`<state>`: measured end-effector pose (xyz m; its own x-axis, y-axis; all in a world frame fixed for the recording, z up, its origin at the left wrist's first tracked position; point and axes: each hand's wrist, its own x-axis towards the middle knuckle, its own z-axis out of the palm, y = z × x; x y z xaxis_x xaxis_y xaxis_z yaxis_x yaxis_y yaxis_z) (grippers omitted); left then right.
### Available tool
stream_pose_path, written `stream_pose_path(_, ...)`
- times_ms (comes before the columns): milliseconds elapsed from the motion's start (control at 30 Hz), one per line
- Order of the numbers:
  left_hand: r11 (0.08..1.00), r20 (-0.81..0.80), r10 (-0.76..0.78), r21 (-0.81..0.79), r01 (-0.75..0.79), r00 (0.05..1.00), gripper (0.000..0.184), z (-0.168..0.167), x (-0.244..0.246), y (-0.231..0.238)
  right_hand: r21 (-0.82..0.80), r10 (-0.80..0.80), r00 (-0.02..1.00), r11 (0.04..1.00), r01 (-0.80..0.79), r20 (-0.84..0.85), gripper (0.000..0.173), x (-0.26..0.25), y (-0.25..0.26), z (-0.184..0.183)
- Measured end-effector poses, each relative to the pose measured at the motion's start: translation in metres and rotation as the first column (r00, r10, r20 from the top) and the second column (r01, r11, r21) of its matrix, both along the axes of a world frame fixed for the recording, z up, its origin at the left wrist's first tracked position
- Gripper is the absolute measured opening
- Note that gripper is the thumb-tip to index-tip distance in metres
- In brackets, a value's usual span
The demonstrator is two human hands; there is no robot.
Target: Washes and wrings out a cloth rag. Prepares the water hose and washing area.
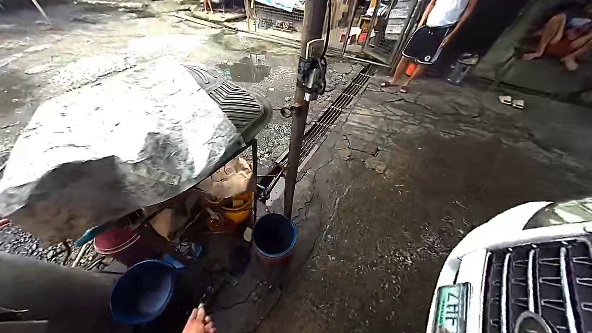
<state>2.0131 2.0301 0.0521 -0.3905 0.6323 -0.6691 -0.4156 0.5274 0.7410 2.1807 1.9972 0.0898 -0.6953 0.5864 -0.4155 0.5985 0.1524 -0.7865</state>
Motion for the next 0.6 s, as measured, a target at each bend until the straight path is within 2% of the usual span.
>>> stream_pose_path(33,0.974,-0.189,-0.224,-0.087,0.211,0.956,0.037,0.007,0.034,0.022,-0.015,-0.082,0.996,0.996,0.083,0.036,0.043,0.034,0.009,0.006)
stream_pose_path(67,0.898,-0.357,-0.440,-0.191,0.397,0.824,0.048,0.020,0.066,0.046,-0.018,-0.164,0.983,0.986,0.166,0.081,0.044,0.067,0.019,0.015)
stream_pose_path(100,0.808,-0.470,-0.583,-0.256,0.530,0.662,0.061,0.039,0.097,0.071,-0.011,-0.236,0.963,0.971,0.239,0.132,0.046,0.097,0.031,0.022)
stream_pose_path(133,0.750,-0.561,-0.626,-0.244,0.615,0.541,0.066,0.062,0.130,0.096,0.001,-0.302,0.938,0.952,0.307,0.170,0.048,0.123,0.043,0.023)
stream_pose_path(167,0.724,-0.627,-0.602,-0.168,0.669,0.494,0.059,0.088,0.165,0.124,0.009,-0.355,0.915,0.933,0.360,0.195,0.049,0.146,0.053,0.020)
stream_pose_path(200,0.702,-0.638,-0.563,-0.034,0.712,0.525,0.045,0.118,0.202,0.154,0.016,-0.389,0.896,0.919,0.395,0.213,0.050,0.166,0.064,0.016)
stream_pose_path(233,0.674,-0.567,-0.531,0.167,0.720,0.629,0.034,0.149,0.239,0.187,0.033,-0.413,0.882,0.909,0.417,0.227,0.051,0.183,0.075,0.011)
stream_pose_path(267,0.646,-0.428,-0.530,0.355,0.675,0.732,0.034,0.182,0.275,0.218,0.061,-0.431,0.872,0.901,0.429,0.234,0.051,0.199,0.085,0.004)
stream_pose_path(300,0.632,-0.287,-0.535,0.489,0.601,0.795,0.038,0.212,0.307,0.248,0.083,-0.446,0.863,0.894,0.440,0.238,0.051,0.213,0.094,-0.001)
stream_pose_path(367,0.628,-0.075,-0.540,0.628,0.460,0.839,0.049,0.252,0.355,0.311,0.113,-0.484,0.843,0.875,0.471,0.234,0.051,0.233,0.108,-0.004)
stream_pose_path(467,0.732,0.257,-0.517,0.627,0.266,0.816,0.060,0.284,0.403,0.402,0.150,-0.583,0.787,0.813,0.563,0.203,0.050,0.256,0.117,0.005)
stream_pose_path(600,0.861,0.558,-0.424,0.493,0.126,0.714,0.060,0.313,0.431,0.448,0.174,-0.622,0.766,0.782,0.598,0.162,0.048,0.286,0.130,0.015)
